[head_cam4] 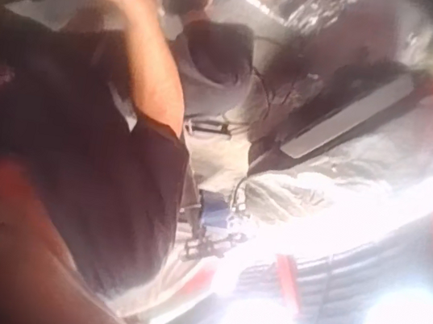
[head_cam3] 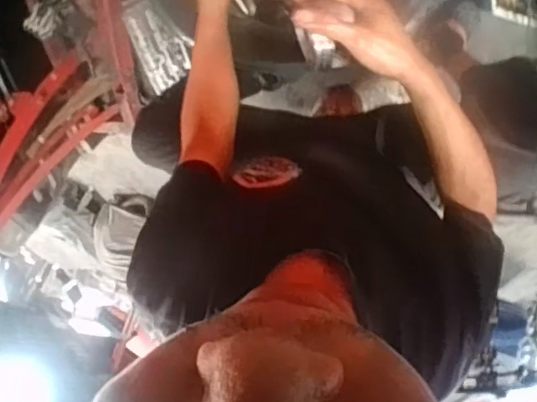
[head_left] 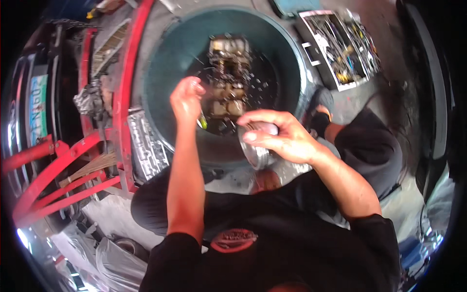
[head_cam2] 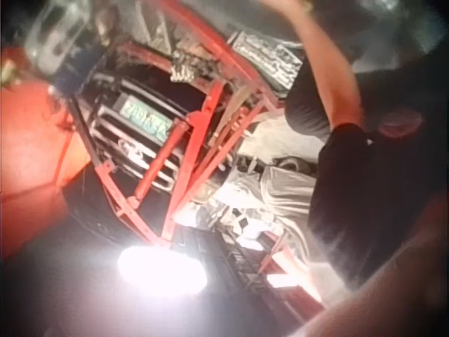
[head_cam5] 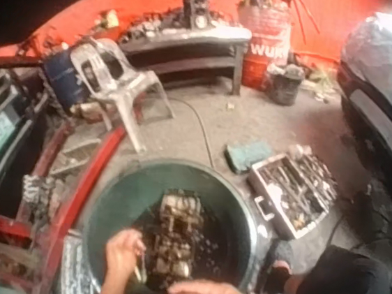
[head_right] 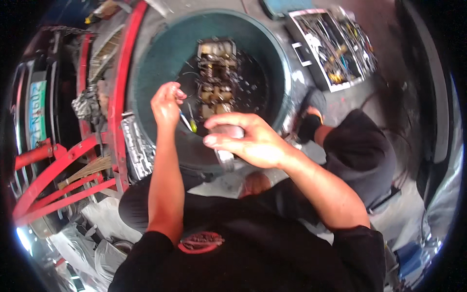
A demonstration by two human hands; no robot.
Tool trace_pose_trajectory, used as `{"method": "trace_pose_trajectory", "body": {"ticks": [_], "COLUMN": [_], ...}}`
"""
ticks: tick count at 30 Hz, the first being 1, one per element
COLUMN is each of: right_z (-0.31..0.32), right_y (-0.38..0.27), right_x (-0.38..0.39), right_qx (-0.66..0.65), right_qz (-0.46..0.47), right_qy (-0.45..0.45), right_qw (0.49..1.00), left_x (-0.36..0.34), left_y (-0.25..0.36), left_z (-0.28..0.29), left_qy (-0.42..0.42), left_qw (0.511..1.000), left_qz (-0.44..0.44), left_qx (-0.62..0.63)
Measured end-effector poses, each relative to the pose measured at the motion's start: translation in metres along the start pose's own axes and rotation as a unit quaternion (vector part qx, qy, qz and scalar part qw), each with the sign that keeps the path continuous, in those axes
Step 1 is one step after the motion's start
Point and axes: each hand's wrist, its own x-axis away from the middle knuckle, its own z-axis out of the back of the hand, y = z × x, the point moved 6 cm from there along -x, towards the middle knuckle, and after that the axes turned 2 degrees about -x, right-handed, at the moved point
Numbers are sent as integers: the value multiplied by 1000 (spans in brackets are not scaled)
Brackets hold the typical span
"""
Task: The person cleans and handles a piston and connecting rod assembly over a basin filled with fluid, using their hands to wipe the components and pick up small parts from the basin.
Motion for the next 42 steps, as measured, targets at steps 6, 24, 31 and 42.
{"method": "trace_pose_trajectory", "body": {"ticks": [6, 24, 31, 42], "right_z": [2, -19, -34, -29], "right_y": [6, -10, -25, -13], "right_x": [-13, 0, 7, 8], "right_qx": [29, 239, 433, 121], "right_qz": [-18, 78, 72, 57], "right_qy": [2, -61, -53, -86], "right_qw": [999, 966, 897, 987], "left_x": [105, 121, 96, 72], "left_y": [158, 215, 198, 151], "left_z": [6, 28, -4, 25], "left_qy": [36, -38, -304, -256], "left_qw": [764, 822, 822, 963], "left_qz": [-564, -494, -394, -38], "left_qx": [-313, -280, -278, 78]}}
